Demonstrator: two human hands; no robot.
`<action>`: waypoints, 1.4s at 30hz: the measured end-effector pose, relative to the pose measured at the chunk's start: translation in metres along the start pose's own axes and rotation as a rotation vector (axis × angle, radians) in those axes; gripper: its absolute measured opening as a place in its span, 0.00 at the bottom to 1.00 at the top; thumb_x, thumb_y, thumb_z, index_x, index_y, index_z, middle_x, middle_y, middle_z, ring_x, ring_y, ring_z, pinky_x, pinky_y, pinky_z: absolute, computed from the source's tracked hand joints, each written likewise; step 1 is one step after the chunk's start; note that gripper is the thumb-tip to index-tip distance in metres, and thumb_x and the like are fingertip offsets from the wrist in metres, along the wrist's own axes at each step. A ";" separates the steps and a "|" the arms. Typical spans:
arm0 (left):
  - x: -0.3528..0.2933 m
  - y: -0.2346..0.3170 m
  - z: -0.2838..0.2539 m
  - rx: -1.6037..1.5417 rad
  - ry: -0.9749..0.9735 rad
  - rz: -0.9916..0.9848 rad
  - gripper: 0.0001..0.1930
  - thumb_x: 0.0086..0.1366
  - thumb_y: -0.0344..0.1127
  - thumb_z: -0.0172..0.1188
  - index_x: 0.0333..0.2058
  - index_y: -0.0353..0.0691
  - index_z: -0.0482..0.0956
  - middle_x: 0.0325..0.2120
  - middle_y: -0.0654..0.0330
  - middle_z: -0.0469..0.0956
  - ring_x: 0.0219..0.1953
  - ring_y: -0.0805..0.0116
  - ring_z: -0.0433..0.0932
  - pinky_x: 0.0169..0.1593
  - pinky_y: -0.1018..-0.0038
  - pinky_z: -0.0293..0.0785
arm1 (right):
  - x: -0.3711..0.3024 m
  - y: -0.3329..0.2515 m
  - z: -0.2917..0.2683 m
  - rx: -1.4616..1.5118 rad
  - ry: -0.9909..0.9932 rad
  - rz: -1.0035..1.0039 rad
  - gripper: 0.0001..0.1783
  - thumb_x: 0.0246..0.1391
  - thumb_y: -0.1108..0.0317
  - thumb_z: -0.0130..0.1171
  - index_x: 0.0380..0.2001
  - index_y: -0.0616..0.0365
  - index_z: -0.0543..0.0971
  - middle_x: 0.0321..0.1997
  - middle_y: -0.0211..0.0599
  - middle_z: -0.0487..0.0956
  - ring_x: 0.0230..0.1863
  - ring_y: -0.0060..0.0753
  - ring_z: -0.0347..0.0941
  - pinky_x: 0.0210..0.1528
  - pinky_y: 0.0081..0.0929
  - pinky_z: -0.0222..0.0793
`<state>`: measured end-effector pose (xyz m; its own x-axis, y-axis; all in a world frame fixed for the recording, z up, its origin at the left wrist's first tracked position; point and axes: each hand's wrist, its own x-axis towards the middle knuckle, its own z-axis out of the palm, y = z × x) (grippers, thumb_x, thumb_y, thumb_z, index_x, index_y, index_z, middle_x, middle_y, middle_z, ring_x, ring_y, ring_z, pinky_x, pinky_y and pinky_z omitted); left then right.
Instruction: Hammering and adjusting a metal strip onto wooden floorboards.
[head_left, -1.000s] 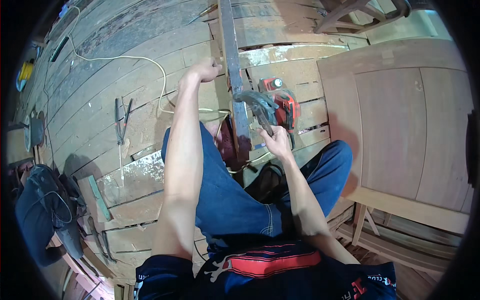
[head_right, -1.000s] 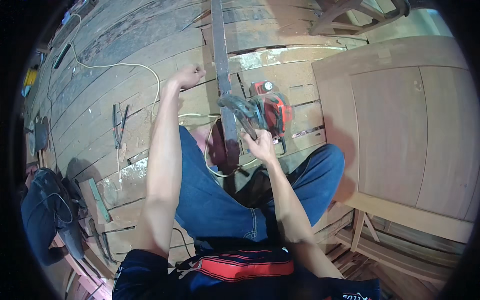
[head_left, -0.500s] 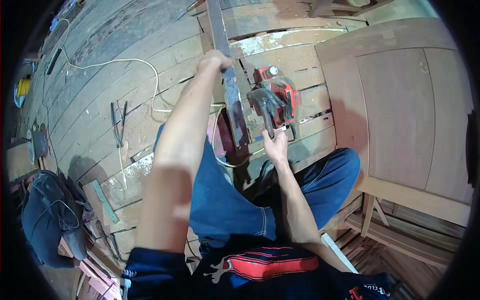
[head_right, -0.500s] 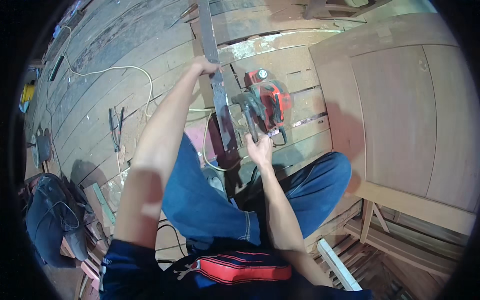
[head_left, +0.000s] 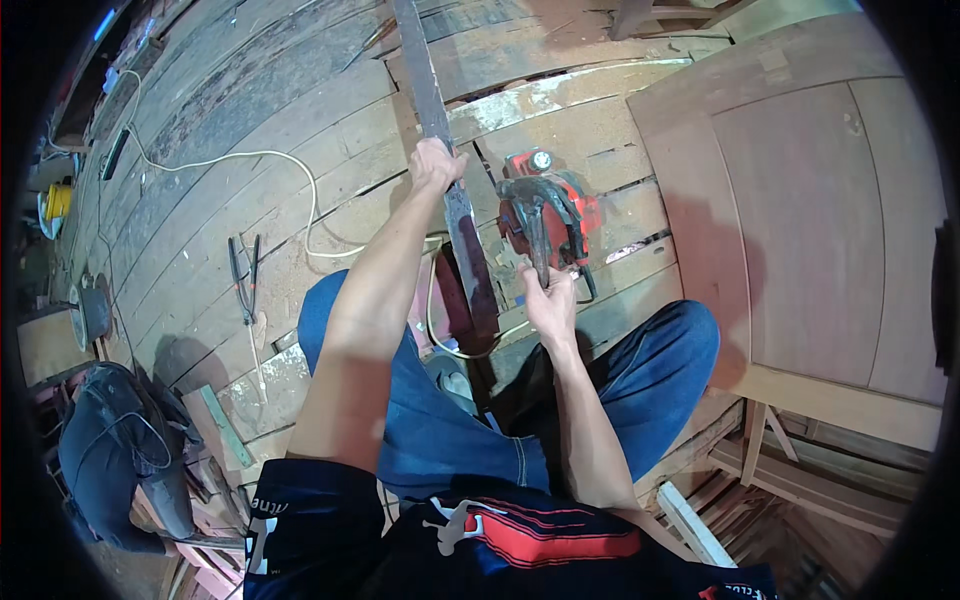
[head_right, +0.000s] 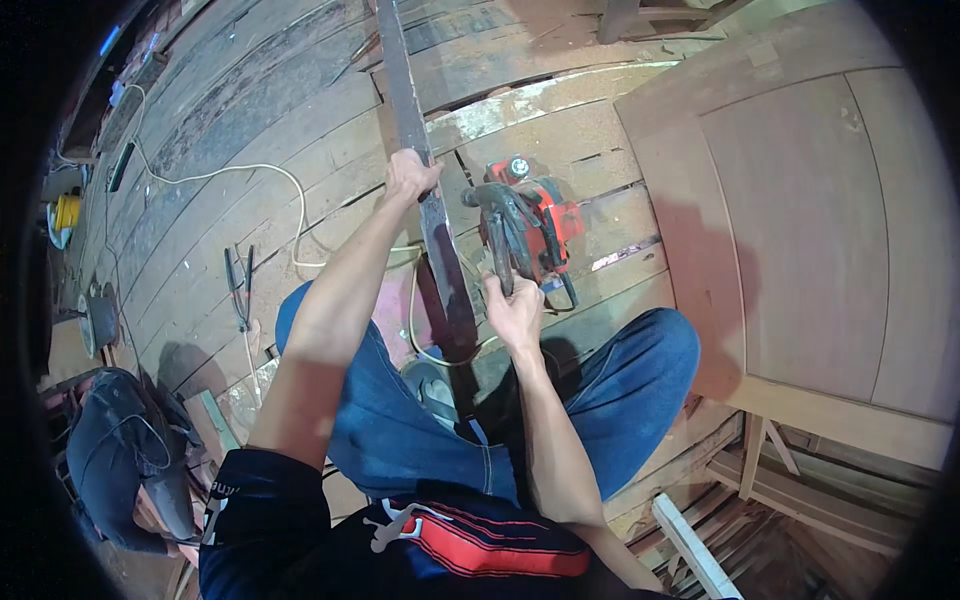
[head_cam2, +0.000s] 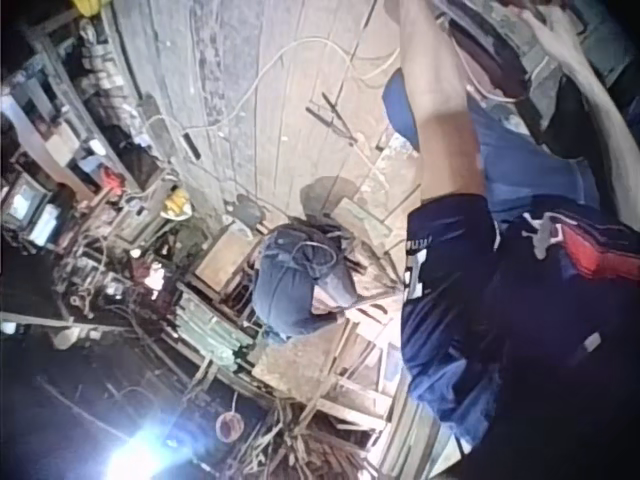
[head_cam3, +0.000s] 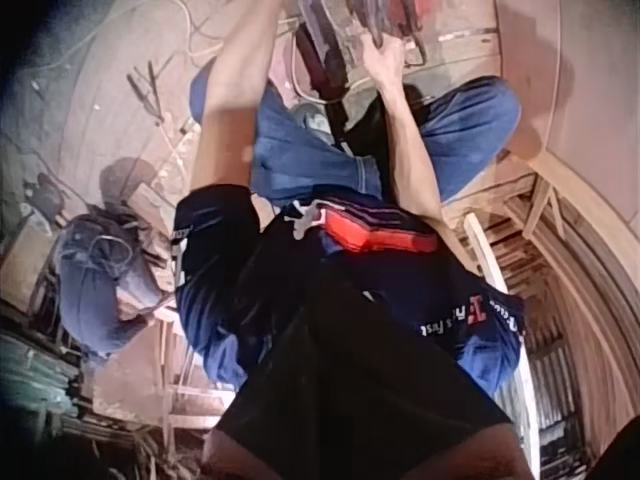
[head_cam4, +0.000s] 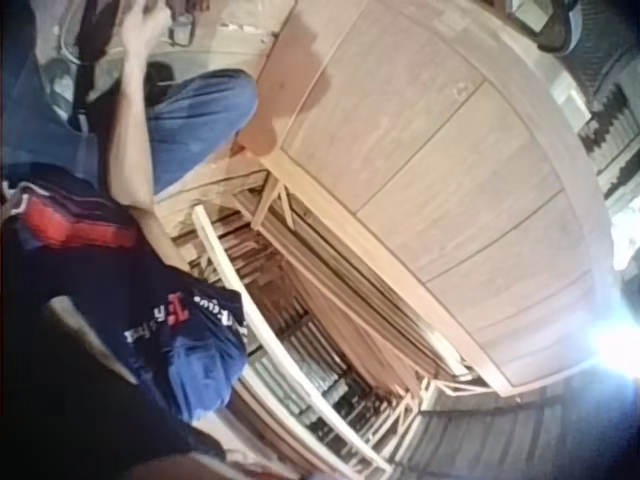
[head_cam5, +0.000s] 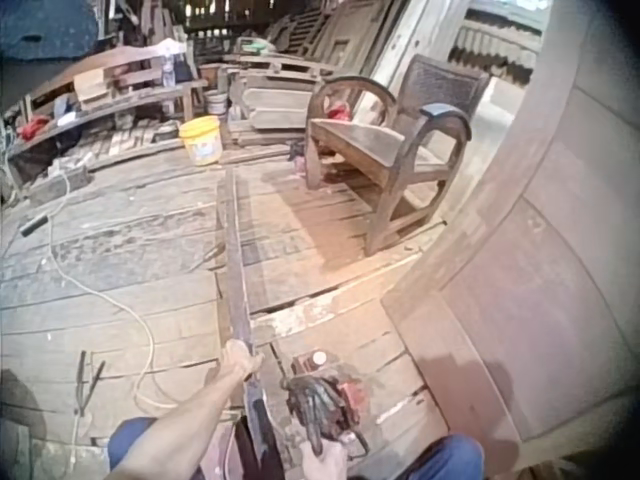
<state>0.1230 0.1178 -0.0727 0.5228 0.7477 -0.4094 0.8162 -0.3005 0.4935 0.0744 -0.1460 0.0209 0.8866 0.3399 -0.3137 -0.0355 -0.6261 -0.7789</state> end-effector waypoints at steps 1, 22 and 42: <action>0.007 -0.007 0.001 0.005 0.005 -0.005 0.13 0.48 0.47 0.67 0.26 0.44 0.82 0.29 0.54 0.82 0.36 0.59 0.82 0.42 0.65 0.78 | -0.001 -0.004 -0.002 0.016 -0.023 0.011 0.18 0.50 0.60 0.58 0.16 0.65 0.74 0.09 0.37 0.68 0.14 0.24 0.64 0.21 0.33 0.60; -0.034 -0.021 -0.162 0.044 -0.046 0.115 0.26 0.62 0.52 0.54 0.43 0.29 0.76 0.42 0.39 0.77 0.47 0.48 0.77 0.51 0.62 0.71 | 0.021 -0.045 -0.017 -0.166 -0.191 -0.006 0.27 0.59 0.52 0.50 0.21 0.69 0.77 0.15 0.55 0.72 0.21 0.54 0.74 0.27 0.43 0.65; -0.086 -0.076 -0.182 0.160 -0.224 0.118 0.24 0.65 0.52 0.51 0.46 0.35 0.75 0.43 0.43 0.77 0.48 0.50 0.76 0.51 0.63 0.70 | 0.040 -0.072 0.025 -0.233 -0.260 -0.139 0.35 0.60 0.44 0.44 0.19 0.70 0.75 0.16 0.54 0.72 0.25 0.50 0.72 0.31 0.42 0.65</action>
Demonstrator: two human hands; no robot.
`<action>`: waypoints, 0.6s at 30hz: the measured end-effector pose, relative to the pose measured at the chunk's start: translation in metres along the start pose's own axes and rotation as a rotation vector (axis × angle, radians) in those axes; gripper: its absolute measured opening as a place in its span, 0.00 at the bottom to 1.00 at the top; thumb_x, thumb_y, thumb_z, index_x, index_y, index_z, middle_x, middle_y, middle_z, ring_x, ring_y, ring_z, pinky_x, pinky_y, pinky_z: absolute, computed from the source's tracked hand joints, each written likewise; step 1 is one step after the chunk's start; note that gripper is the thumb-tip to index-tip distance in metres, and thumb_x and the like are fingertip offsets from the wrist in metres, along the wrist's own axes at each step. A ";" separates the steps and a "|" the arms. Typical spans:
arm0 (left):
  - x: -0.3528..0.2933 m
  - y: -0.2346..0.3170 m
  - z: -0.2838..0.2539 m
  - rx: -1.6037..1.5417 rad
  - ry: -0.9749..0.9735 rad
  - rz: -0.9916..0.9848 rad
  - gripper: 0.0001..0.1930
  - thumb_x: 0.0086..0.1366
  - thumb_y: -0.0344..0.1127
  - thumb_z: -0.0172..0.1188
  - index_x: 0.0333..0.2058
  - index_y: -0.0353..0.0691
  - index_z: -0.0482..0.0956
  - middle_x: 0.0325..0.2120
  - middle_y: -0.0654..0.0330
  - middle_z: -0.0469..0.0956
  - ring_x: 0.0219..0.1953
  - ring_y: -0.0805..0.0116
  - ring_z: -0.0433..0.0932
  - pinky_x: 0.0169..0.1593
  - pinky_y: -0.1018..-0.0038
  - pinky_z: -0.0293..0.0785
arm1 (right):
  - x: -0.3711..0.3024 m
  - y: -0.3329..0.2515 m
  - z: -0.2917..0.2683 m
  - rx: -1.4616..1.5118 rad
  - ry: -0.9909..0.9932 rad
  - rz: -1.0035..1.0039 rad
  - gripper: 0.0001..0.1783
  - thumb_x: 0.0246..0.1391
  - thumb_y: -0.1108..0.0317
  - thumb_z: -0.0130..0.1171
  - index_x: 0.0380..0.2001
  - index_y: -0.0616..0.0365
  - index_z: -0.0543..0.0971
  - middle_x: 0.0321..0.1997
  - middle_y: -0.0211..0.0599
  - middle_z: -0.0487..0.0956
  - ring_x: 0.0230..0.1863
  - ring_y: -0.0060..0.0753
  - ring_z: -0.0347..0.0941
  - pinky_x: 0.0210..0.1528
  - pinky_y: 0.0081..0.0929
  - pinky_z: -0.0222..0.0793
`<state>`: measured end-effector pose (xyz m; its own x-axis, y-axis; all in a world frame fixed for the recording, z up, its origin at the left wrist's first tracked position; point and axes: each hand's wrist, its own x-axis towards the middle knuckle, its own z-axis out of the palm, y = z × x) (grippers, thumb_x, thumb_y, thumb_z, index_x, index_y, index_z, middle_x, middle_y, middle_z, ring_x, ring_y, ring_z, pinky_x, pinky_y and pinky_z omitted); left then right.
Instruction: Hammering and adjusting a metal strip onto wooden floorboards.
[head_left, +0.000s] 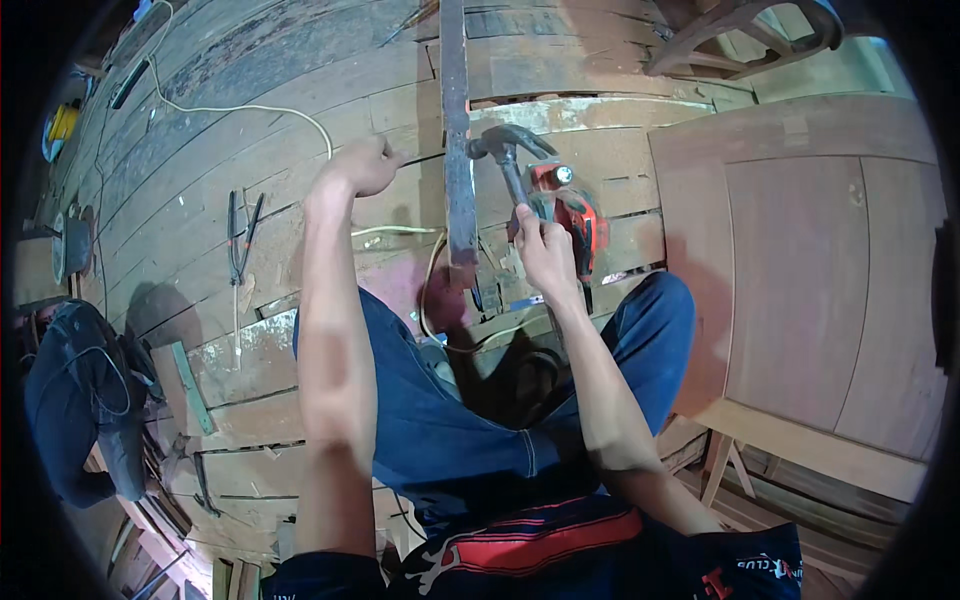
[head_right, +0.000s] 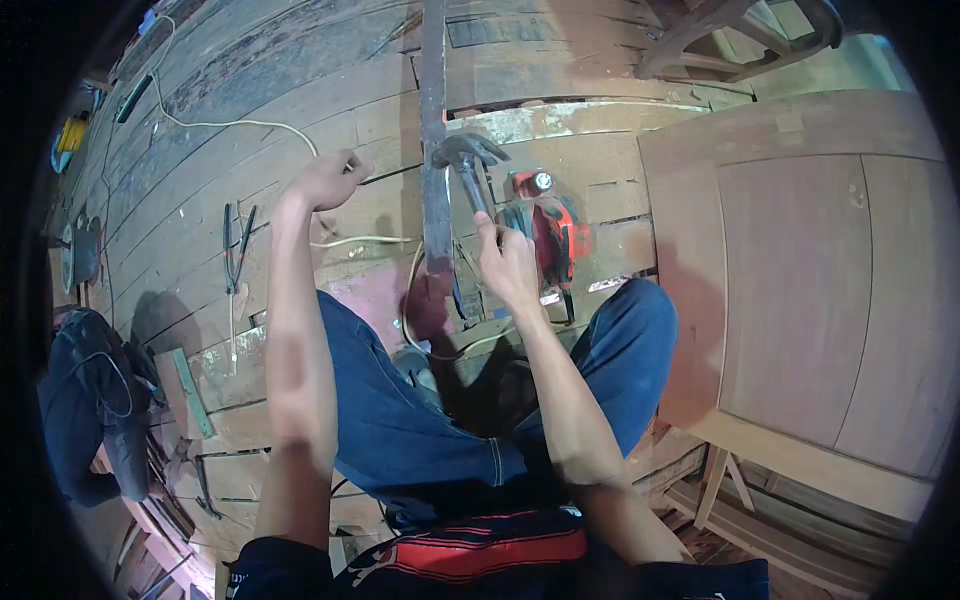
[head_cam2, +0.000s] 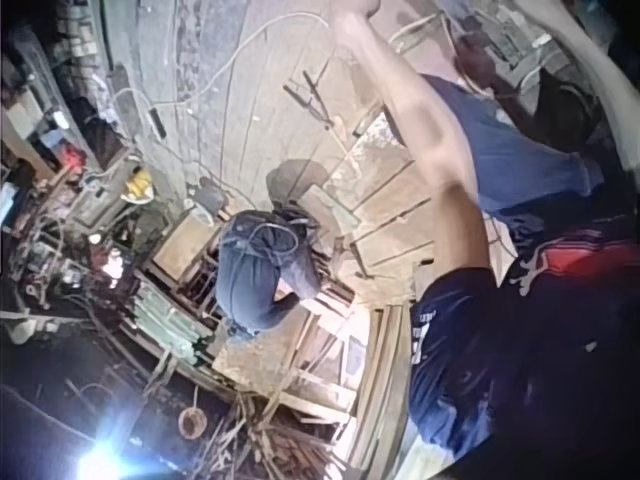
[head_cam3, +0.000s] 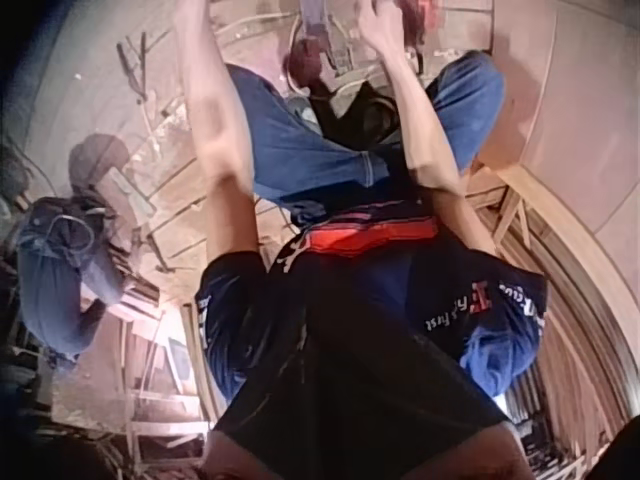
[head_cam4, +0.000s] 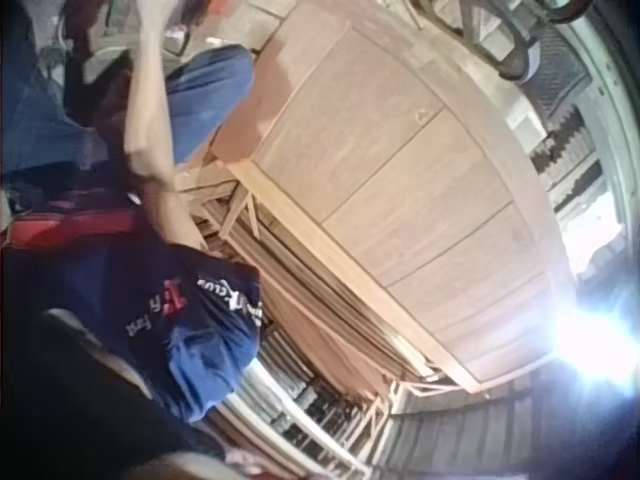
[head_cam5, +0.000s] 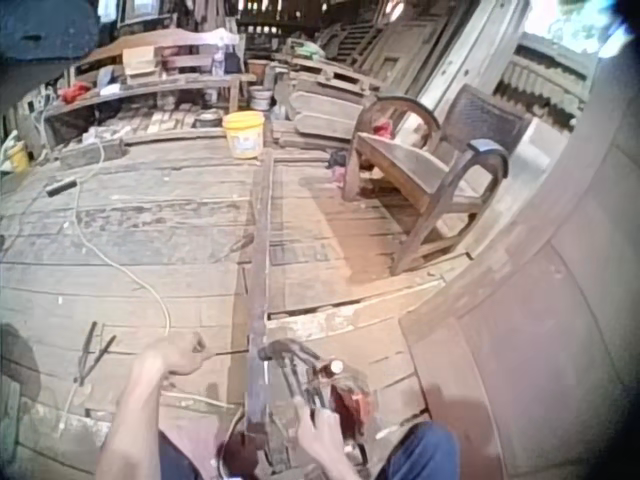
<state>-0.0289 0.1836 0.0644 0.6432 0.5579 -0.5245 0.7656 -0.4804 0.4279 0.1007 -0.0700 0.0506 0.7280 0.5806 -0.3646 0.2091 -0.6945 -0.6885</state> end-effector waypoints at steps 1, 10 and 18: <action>0.001 0.000 0.000 -0.002 0.006 0.001 0.24 0.65 0.52 0.51 0.46 0.35 0.75 0.43 0.43 0.77 0.48 0.50 0.76 0.51 0.63 0.70 | 0.004 0.000 0.002 0.041 0.006 0.033 0.37 0.59 0.41 0.44 0.21 0.71 0.76 0.19 0.63 0.73 0.30 0.64 0.74 0.34 0.47 0.66; 0.004 0.000 0.002 -0.060 0.077 0.024 0.24 0.65 0.49 0.51 0.46 0.32 0.75 0.43 0.42 0.77 0.48 0.49 0.76 0.51 0.62 0.70 | 0.013 0.009 0.013 -0.065 0.039 0.050 0.39 0.58 0.40 0.44 0.19 0.74 0.76 0.18 0.62 0.74 0.29 0.62 0.75 0.36 0.49 0.68; 0.017 -0.014 0.000 -0.058 0.115 0.007 0.23 0.66 0.49 0.48 0.47 0.34 0.75 0.45 0.42 0.76 0.50 0.49 0.74 0.53 0.62 0.68 | 0.009 -0.022 0.028 0.006 0.188 -0.257 0.31 0.61 0.50 0.48 0.21 0.73 0.75 0.16 0.61 0.71 0.22 0.61 0.73 0.26 0.45 0.64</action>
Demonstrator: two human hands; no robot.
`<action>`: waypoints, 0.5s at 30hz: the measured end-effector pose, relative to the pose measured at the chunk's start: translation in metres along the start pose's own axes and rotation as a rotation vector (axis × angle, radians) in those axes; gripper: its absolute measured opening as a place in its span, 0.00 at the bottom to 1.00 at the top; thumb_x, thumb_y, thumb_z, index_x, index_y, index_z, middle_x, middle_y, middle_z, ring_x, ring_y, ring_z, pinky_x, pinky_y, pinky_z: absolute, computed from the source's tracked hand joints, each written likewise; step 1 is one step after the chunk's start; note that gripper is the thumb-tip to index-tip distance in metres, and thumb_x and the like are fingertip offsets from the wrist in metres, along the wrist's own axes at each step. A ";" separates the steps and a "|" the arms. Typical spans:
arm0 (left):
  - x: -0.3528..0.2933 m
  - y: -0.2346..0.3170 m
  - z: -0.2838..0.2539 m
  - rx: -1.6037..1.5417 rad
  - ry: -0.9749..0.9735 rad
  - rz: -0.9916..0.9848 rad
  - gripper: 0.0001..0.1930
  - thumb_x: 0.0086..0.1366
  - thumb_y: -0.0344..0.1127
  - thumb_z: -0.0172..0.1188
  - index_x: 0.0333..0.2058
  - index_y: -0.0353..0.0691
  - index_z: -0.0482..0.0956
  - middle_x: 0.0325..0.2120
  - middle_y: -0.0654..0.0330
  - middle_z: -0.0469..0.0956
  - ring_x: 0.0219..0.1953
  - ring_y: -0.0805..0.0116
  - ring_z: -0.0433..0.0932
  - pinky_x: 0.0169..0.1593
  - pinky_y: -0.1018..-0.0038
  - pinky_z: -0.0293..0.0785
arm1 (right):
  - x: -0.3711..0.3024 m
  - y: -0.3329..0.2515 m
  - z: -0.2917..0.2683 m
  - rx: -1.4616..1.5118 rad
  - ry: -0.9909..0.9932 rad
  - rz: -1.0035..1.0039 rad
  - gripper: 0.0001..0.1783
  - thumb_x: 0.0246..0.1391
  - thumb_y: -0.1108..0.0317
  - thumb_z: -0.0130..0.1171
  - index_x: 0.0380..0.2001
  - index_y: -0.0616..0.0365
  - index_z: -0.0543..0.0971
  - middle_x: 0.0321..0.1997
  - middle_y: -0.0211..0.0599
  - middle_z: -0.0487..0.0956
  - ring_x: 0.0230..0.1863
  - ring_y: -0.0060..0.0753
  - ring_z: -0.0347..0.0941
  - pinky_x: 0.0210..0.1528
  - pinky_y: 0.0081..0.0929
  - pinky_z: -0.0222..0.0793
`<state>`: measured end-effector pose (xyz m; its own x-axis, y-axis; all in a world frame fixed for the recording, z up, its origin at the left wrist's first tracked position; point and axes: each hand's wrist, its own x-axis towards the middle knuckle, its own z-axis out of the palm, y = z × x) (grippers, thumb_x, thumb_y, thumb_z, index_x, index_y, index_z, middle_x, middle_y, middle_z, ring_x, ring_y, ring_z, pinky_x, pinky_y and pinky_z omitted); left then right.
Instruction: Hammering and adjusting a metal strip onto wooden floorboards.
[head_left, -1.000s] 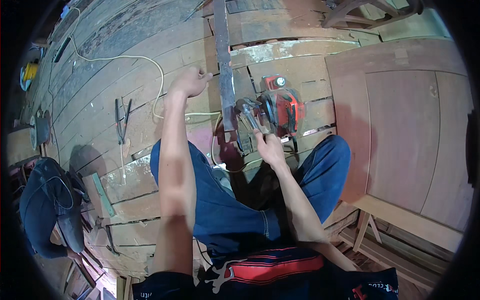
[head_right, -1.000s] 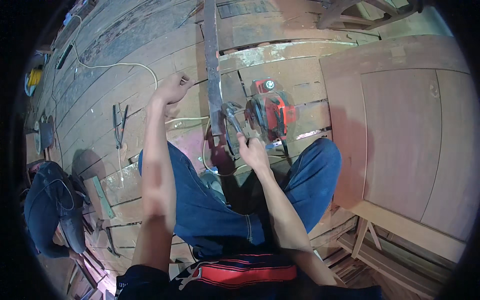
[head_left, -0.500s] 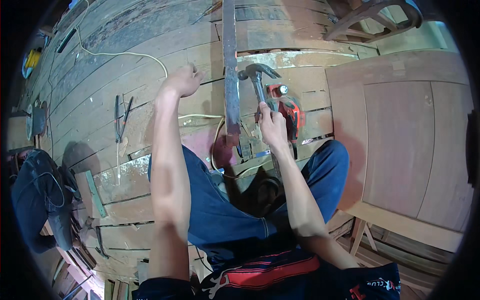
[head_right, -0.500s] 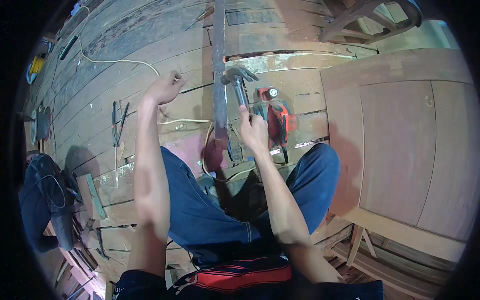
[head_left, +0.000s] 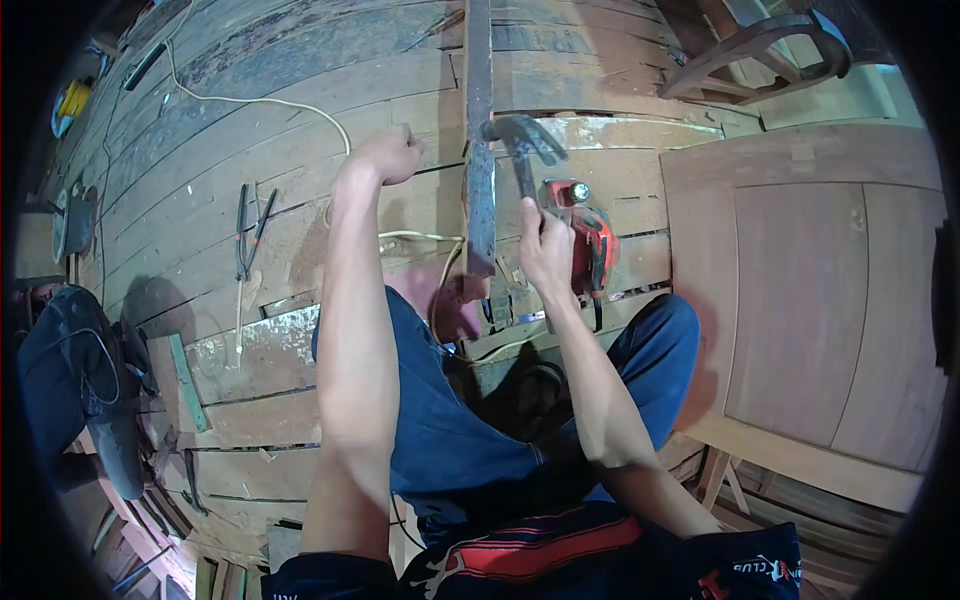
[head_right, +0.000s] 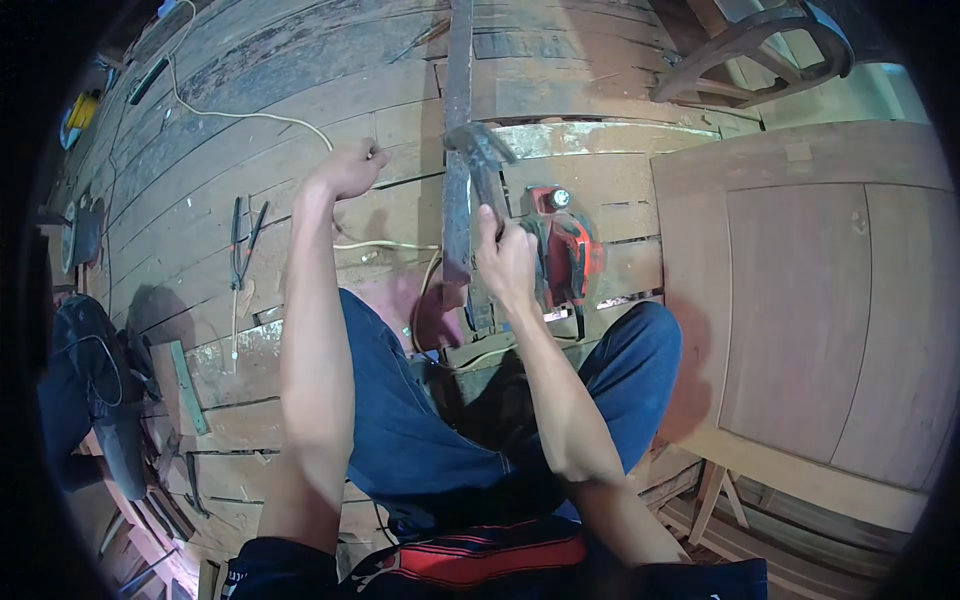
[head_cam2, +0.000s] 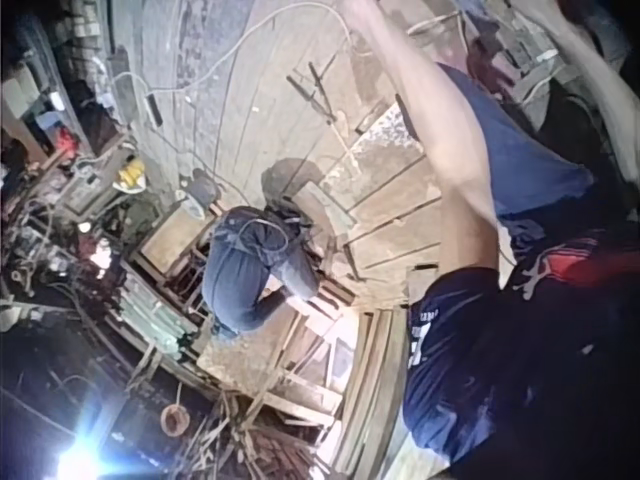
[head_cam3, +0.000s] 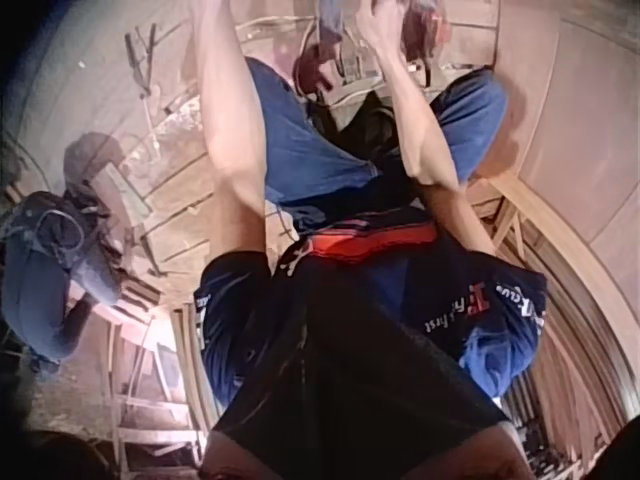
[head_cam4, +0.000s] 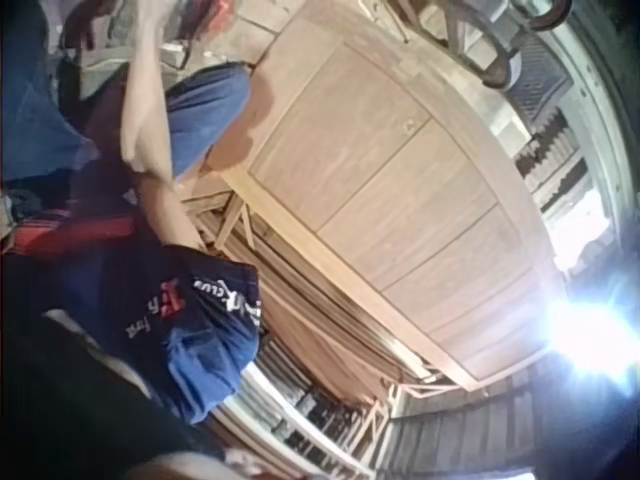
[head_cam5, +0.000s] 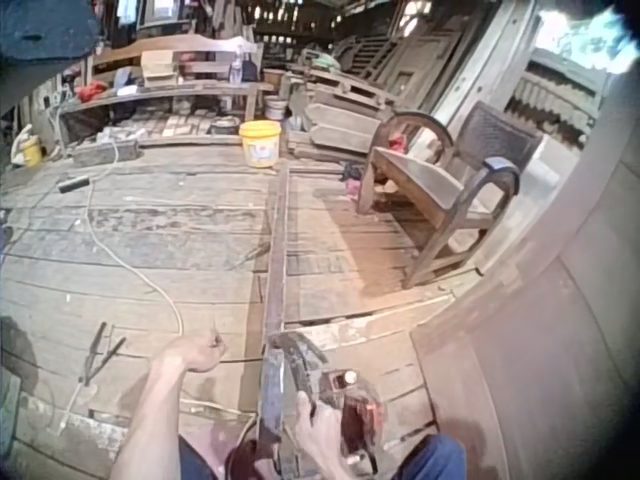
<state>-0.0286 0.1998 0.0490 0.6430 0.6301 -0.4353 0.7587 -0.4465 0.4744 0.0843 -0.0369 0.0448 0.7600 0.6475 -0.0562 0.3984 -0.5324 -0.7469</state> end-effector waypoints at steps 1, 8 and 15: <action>0.000 0.001 -0.001 0.000 -0.017 -0.007 0.23 0.66 0.49 0.48 0.48 0.34 0.74 0.45 0.43 0.76 0.50 0.49 0.74 0.53 0.62 0.68 | -0.002 -0.001 0.003 0.022 -0.040 0.008 0.31 0.60 0.50 0.47 0.21 0.73 0.76 0.16 0.61 0.72 0.23 0.61 0.74 0.27 0.46 0.65; -0.002 0.013 -0.009 -0.051 -0.079 -0.049 0.23 0.67 0.50 0.47 0.51 0.38 0.72 0.46 0.44 0.76 0.50 0.50 0.74 0.53 0.62 0.68 | -0.026 0.055 0.028 -0.131 -0.173 0.207 0.36 0.58 0.43 0.45 0.22 0.73 0.77 0.22 0.66 0.75 0.32 0.68 0.74 0.40 0.53 0.67; 0.012 0.017 -0.003 -0.085 -0.162 -0.044 0.24 0.67 0.51 0.47 0.51 0.36 0.71 0.47 0.43 0.75 0.50 0.51 0.74 0.52 0.63 0.68 | -0.032 0.065 0.022 -0.273 -0.265 0.319 0.37 0.57 0.41 0.45 0.24 0.75 0.77 0.26 0.70 0.75 0.34 0.69 0.74 0.41 0.55 0.67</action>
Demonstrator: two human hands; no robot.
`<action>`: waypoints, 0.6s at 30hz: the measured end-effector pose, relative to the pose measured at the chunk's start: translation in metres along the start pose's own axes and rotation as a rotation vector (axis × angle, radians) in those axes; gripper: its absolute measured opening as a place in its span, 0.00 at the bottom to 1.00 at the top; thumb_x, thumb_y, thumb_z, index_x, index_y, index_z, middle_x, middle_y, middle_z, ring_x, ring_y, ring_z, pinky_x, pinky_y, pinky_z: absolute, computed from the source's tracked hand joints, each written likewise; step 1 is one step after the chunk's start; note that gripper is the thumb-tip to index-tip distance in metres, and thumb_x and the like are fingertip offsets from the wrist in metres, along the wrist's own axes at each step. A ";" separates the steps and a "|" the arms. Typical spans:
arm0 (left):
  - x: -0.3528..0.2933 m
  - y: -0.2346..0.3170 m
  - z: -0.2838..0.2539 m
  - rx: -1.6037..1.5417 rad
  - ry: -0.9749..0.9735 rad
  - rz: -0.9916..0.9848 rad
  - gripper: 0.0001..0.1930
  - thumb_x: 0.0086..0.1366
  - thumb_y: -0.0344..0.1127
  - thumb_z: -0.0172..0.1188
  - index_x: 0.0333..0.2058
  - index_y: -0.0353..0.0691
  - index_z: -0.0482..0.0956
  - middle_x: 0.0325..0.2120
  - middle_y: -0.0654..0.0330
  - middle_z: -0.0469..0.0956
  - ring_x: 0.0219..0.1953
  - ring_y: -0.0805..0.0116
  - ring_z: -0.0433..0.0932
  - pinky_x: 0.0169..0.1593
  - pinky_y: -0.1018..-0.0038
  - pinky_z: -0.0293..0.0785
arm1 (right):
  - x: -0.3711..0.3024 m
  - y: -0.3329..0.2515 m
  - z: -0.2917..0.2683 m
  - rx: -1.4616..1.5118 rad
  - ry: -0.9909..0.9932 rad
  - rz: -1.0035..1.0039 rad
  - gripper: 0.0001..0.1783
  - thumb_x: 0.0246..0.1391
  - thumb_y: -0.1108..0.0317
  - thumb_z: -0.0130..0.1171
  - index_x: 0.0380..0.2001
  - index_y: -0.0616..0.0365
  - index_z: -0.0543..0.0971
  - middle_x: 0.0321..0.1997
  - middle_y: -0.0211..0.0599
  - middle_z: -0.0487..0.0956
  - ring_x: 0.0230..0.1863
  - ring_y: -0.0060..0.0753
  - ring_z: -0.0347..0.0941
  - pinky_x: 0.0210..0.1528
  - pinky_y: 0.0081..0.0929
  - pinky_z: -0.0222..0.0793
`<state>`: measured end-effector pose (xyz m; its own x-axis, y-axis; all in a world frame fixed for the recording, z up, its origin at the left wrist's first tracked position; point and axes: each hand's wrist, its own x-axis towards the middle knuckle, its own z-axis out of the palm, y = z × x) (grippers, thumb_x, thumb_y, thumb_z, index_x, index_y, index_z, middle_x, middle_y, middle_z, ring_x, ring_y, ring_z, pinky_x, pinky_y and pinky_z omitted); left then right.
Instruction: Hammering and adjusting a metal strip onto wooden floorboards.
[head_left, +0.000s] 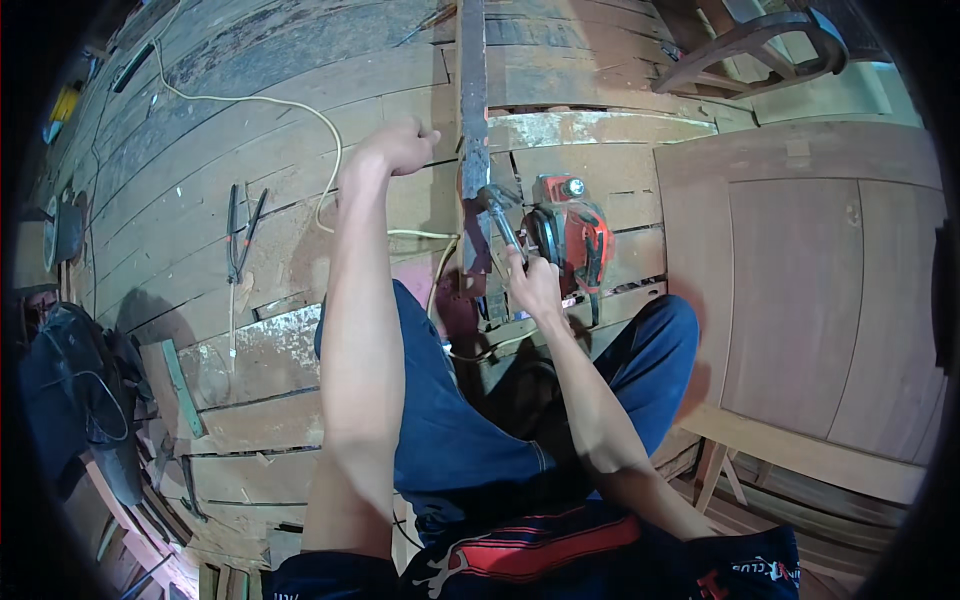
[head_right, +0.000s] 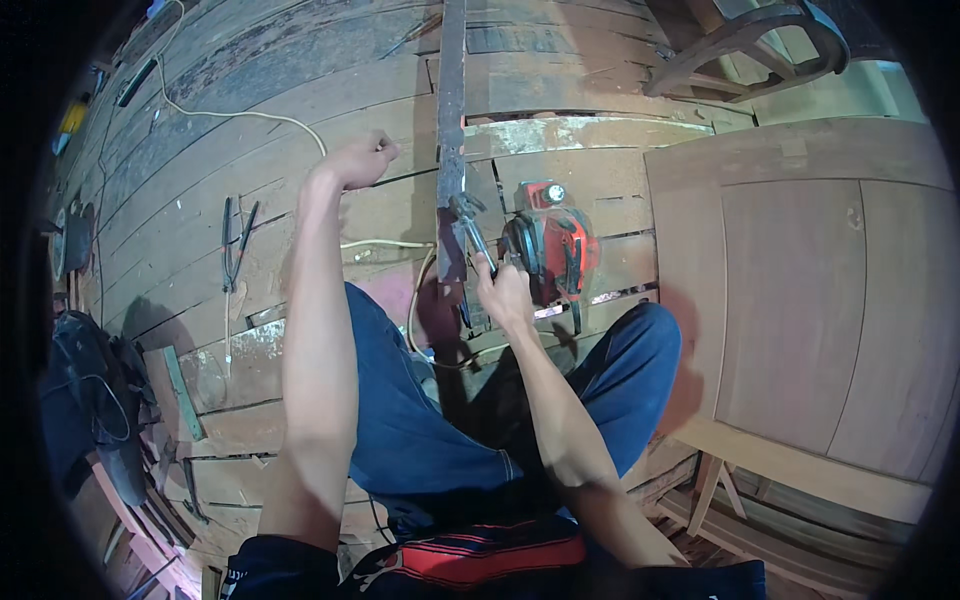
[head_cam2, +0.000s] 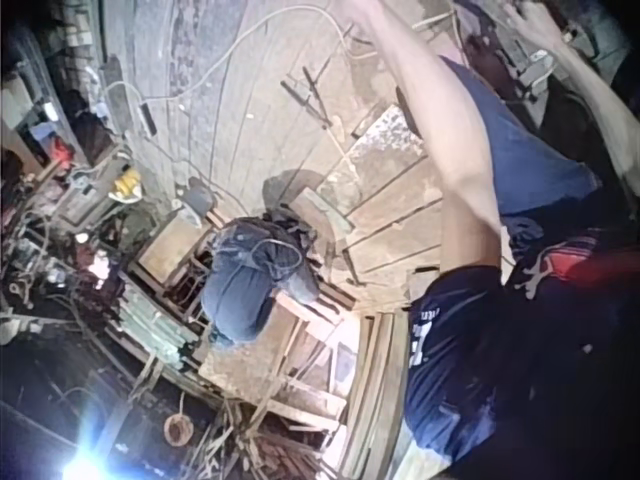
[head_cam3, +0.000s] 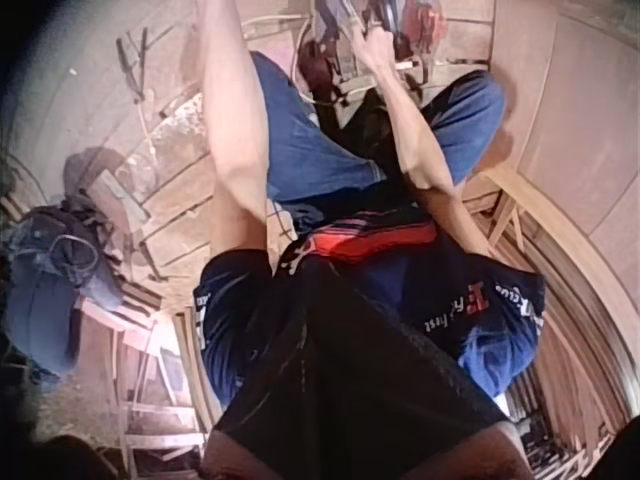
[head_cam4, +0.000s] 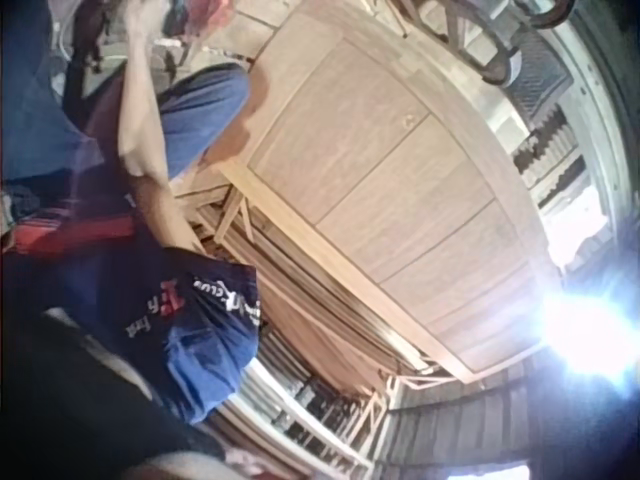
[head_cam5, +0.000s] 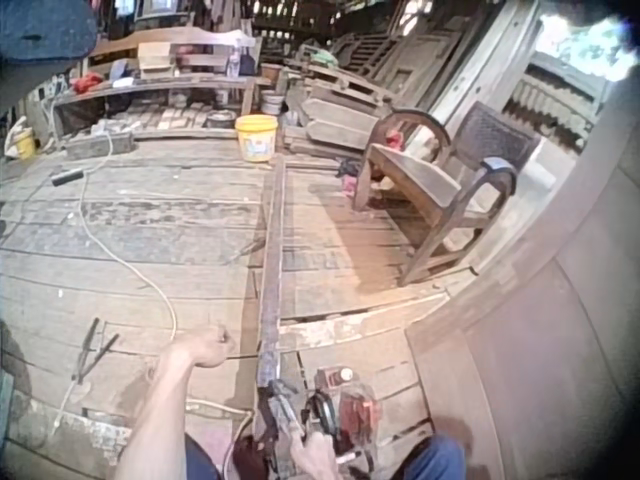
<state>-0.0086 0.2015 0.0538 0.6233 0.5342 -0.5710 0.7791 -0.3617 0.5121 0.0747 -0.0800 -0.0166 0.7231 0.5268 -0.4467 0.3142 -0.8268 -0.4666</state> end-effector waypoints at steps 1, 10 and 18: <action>0.001 0.001 0.003 0.025 0.018 0.035 0.24 0.67 0.50 0.47 0.51 0.35 0.71 0.47 0.43 0.75 0.50 0.51 0.74 0.52 0.62 0.69 | 0.001 0.001 -0.001 0.030 0.023 -0.015 0.37 0.58 0.42 0.46 0.23 0.75 0.77 0.24 0.70 0.74 0.34 0.69 0.74 0.40 0.54 0.67; 0.010 -0.009 0.006 0.032 0.051 -0.001 0.21 0.63 0.41 0.46 0.47 0.31 0.75 0.43 0.40 0.77 0.47 0.46 0.77 0.49 0.60 0.71 | 0.000 -0.048 -0.034 0.253 0.255 -0.297 0.29 0.62 0.52 0.46 0.21 0.71 0.75 0.12 0.51 0.70 0.15 0.40 0.72 0.22 0.39 0.64; 0.015 -0.018 0.003 0.100 0.016 -0.052 0.23 0.66 0.46 0.45 0.51 0.35 0.72 0.51 0.44 0.72 0.55 0.49 0.70 0.57 0.62 0.64 | 0.016 -0.027 0.000 -0.079 -0.001 -0.016 0.35 0.57 0.42 0.45 0.28 0.72 0.79 0.29 0.69 0.76 0.38 0.67 0.75 0.43 0.54 0.70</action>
<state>-0.0137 0.2133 0.0338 0.5810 0.5666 -0.5843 0.8139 -0.4069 0.4147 0.0777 -0.0493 -0.0116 0.7171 0.5400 -0.4407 0.3727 -0.8314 -0.4122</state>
